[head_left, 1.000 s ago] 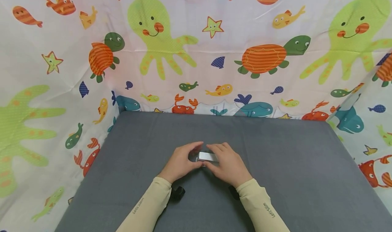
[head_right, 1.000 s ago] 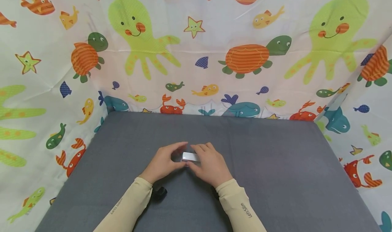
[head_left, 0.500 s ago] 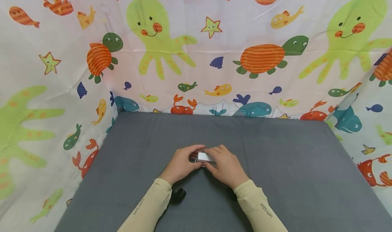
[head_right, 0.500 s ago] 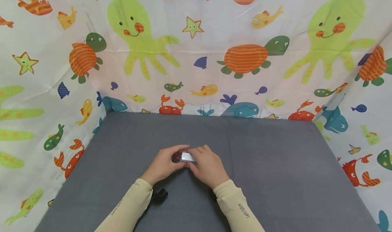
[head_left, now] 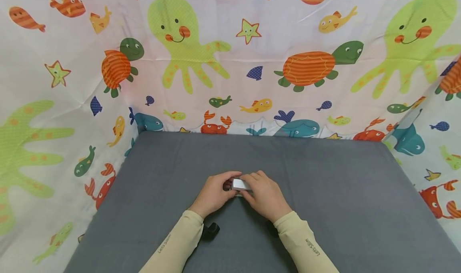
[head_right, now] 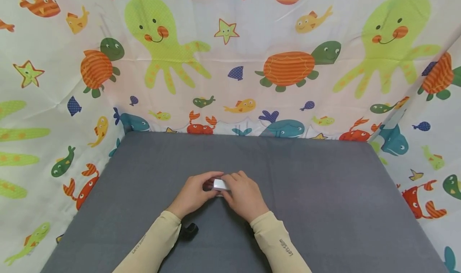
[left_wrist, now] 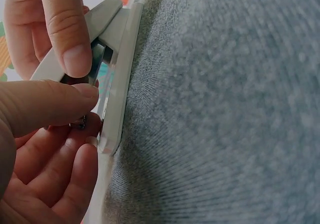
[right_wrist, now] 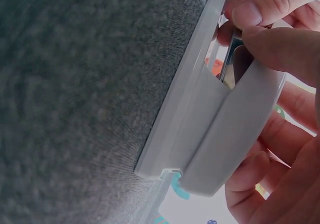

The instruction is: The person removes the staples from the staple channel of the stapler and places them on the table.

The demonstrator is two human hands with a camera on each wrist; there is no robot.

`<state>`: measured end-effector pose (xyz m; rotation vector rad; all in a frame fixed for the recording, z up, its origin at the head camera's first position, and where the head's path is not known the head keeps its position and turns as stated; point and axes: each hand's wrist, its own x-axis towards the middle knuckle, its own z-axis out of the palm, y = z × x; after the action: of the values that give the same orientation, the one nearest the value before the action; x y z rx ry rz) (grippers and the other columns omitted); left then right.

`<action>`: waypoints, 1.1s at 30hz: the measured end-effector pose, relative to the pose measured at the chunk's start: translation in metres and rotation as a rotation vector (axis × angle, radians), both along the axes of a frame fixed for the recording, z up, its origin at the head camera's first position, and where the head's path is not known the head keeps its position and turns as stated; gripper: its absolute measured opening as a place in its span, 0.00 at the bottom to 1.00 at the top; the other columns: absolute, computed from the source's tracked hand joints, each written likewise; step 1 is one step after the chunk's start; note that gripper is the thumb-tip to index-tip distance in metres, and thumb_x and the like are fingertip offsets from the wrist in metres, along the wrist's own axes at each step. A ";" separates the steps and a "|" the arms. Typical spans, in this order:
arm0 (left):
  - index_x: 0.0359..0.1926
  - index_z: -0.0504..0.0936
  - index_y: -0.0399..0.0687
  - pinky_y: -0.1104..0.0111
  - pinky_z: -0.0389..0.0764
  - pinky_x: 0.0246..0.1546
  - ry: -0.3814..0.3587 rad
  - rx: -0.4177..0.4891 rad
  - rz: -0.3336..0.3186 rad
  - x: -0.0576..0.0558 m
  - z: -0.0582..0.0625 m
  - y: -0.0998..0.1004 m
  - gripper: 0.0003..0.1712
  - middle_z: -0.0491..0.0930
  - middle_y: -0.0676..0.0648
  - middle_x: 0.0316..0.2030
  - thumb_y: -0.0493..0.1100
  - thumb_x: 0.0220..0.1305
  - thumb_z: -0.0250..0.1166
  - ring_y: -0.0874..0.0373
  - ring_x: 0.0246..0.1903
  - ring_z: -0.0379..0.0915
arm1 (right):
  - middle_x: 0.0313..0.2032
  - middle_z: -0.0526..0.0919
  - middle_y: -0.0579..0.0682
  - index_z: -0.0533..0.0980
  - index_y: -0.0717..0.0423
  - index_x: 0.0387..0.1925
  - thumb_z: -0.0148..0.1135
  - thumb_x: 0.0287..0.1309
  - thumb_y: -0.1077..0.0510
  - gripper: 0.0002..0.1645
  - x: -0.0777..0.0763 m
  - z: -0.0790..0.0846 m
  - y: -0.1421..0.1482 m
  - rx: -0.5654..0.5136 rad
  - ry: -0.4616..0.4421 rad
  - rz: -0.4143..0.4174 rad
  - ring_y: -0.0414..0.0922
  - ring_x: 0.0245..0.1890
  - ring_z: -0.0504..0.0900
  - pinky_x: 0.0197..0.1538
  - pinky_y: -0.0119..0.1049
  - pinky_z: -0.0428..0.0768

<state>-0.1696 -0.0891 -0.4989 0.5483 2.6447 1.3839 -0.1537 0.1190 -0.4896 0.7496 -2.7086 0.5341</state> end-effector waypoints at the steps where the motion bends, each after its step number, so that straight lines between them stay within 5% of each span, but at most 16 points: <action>1: 0.71 0.82 0.55 0.62 0.89 0.54 -0.001 0.002 0.001 0.000 0.000 0.001 0.29 0.89 0.52 0.56 0.40 0.71 0.75 0.60 0.50 0.87 | 0.48 0.91 0.48 0.85 0.50 0.58 0.81 0.62 0.50 0.24 0.000 0.000 0.001 0.001 0.000 0.001 0.45 0.45 0.82 0.48 0.45 0.90; 18: 0.67 0.85 0.57 0.64 0.89 0.53 0.014 -0.011 0.001 0.001 0.001 0.002 0.25 0.89 0.53 0.56 0.41 0.71 0.75 0.63 0.49 0.86 | 0.52 0.90 0.48 0.83 0.51 0.60 0.79 0.65 0.51 0.25 0.000 0.002 0.003 0.029 -0.006 0.019 0.46 0.47 0.83 0.52 0.46 0.89; 33: 0.63 0.87 0.55 0.63 0.89 0.53 0.014 -0.016 0.010 0.000 -0.001 0.000 0.23 0.90 0.53 0.53 0.41 0.69 0.76 0.62 0.48 0.87 | 0.51 0.89 0.48 0.82 0.50 0.59 0.78 0.65 0.53 0.23 0.000 0.009 0.007 -0.052 -0.077 0.014 0.45 0.48 0.82 0.53 0.47 0.89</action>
<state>-0.1696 -0.0892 -0.5000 0.5454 2.6707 1.3661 -0.1539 0.1262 -0.4809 0.7494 -2.7499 0.6469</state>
